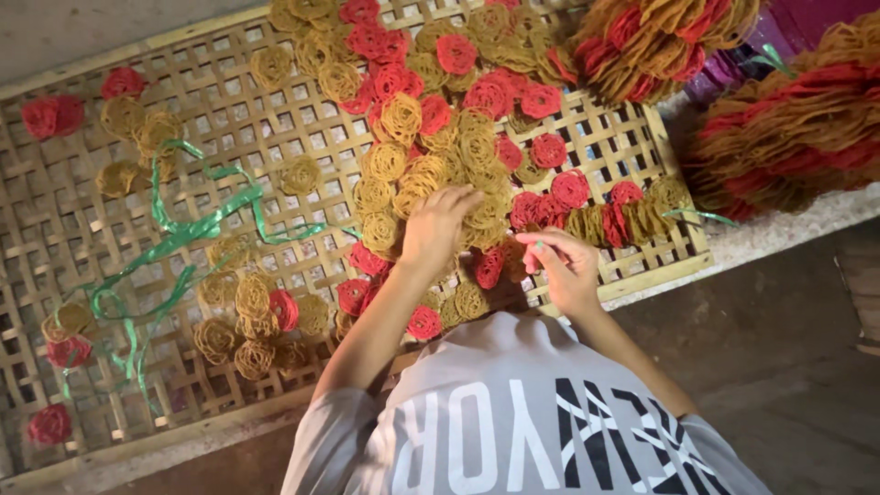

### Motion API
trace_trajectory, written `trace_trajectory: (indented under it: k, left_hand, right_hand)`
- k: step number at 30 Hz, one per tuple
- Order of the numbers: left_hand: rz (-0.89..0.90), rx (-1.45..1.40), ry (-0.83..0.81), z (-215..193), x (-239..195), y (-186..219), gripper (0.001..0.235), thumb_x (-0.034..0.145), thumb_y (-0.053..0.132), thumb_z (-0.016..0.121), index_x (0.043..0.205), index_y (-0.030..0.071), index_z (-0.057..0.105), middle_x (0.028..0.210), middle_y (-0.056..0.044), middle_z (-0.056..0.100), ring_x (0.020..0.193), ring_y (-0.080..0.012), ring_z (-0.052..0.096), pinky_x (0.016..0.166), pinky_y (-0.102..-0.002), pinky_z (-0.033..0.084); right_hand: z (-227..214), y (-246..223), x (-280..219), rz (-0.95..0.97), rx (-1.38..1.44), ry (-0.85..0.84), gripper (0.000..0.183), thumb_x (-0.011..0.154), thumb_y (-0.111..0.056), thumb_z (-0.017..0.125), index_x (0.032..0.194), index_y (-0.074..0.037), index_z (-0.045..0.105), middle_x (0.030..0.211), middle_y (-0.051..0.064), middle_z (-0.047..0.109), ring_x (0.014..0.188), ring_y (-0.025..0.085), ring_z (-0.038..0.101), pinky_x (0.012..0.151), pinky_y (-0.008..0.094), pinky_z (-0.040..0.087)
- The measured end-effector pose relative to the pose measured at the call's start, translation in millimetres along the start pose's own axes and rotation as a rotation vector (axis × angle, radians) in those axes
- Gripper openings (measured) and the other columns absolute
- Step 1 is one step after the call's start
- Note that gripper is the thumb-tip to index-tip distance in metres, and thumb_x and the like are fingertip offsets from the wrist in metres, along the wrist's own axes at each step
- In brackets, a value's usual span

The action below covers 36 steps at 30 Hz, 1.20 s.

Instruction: The person threads red and brown coiled paper flowers onto a green ribbon using both hands. They pick up individual flowers from a bamboo tray and slide them onto the ribbon, alternating colors to form a decorative garland.

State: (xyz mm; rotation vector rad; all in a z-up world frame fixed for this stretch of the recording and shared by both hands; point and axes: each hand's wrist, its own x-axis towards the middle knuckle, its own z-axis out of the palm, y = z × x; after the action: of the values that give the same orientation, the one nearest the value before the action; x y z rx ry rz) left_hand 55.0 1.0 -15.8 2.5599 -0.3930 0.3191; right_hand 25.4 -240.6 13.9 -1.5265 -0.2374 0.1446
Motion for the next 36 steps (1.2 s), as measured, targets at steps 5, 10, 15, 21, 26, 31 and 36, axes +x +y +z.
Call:
trace_trajectory:
  k: [5, 10, 15, 21, 26, 31, 36]
  left_hand:
    - [-0.520, -0.327, -0.102, 10.4, -5.7, -19.2, 0.024, 0.107, 0.023, 0.062, 0.126, 0.013, 0.073, 0.094, -0.008, 0.075, 0.080, -0.0224, 0.069, 0.073, -0.038, 0.056]
    - [-0.768, -1.185, 0.020, 13.4, -30.5, 1.5, 0.034, 0.104, 0.021, 0.059, 0.129, 0.000, 0.065, 0.081, 0.005, 0.064, 0.072, -0.0032, 0.065, 0.065, -0.024, 0.064]
    - [-0.762, -0.944, 0.033, -1.2, -47.5, 27.9, 0.035, 0.103, 0.020, 0.060, 0.125, -0.005, 0.068, 0.072, 0.001, 0.062, 0.067, -0.0055, 0.069, 0.058, -0.022, 0.056]
    - [-0.732, -0.819, 0.079, -30.4, -42.5, 49.7, 0.030, 0.103, 0.018, 0.061, 0.124, -0.001, 0.070, 0.067, -0.003, 0.066, 0.060, -0.0059, 0.068, 0.049, -0.024, 0.050]
    - [-0.719, -0.711, 0.066, -49.5, -35.8, 61.6, 0.032, 0.100, 0.015, 0.059, 0.130, 0.008, 0.070, 0.060, -0.006, 0.065, 0.044, -0.0092, 0.055, 0.044, -0.026, 0.045]
    - [-0.533, -0.588, 0.155, -49.5, -35.5, 64.3, 0.032, 0.100, 0.010, 0.062, 0.130, 0.005, 0.069, 0.077, -0.014, 0.068, 0.059, -0.0141, 0.060, 0.058, -0.029, 0.051]
    - [-0.518, -0.534, 0.154, -42.4, -37.0, 62.1, 0.029, 0.098, 0.010, 0.063, 0.126, 0.005, 0.071, 0.087, -0.019, 0.072, 0.066, -0.0158, 0.066, 0.065, -0.031, 0.053]
  right_hand:
    - [10.5, -15.6, 1.5, 0.058, -0.223, 0.027, 0.018, 0.093, 0.000, 0.068, 0.108, 0.000, 0.078, 0.085, 0.004, 0.062, 0.063, 0.008, 0.055, 0.056, 0.022, 0.043]
    - [22.2, -23.0, 9.7, -0.160, -0.463, -0.047, 0.010, 0.089, -0.004, 0.078, 0.100, -0.002, 0.077, 0.086, 0.007, 0.071, 0.073, 0.014, 0.064, 0.064, 0.028, 0.048]
    - [31.9, -32.1, 7.8, -0.161, -0.588, -0.042, 0.007, 0.090, -0.005, 0.077, 0.094, 0.000, 0.075, 0.082, 0.013, 0.066, 0.067, 0.025, 0.064, 0.059, 0.034, 0.047]
    - [39.0, -40.8, 7.4, -0.216, -0.693, -0.013, 0.011, 0.092, -0.008, 0.076, 0.088, 0.000, 0.070, 0.083, 0.015, 0.064, 0.070, 0.032, 0.065, 0.058, 0.039, 0.048]
    - [41.7, -40.9, 7.8, -0.241, -0.733, 0.017, 0.011, 0.092, -0.010, 0.076, 0.088, -0.002, 0.070, 0.084, 0.013, 0.065, 0.070, 0.032, 0.066, 0.059, 0.040, 0.050]
    - [45.2, -38.1, 9.9, -0.293, -0.830, -0.005, 0.013, 0.092, -0.013, 0.076, 0.085, -0.004, 0.069, 0.083, 0.013, 0.065, 0.070, 0.033, 0.066, 0.060, 0.042, 0.051]
    - [47.3, -36.5, 9.0, -0.308, -0.825, -0.037, 0.013, 0.092, -0.014, 0.076, 0.087, -0.004, 0.070, 0.083, 0.013, 0.065, 0.070, 0.033, 0.066, 0.059, 0.042, 0.051]
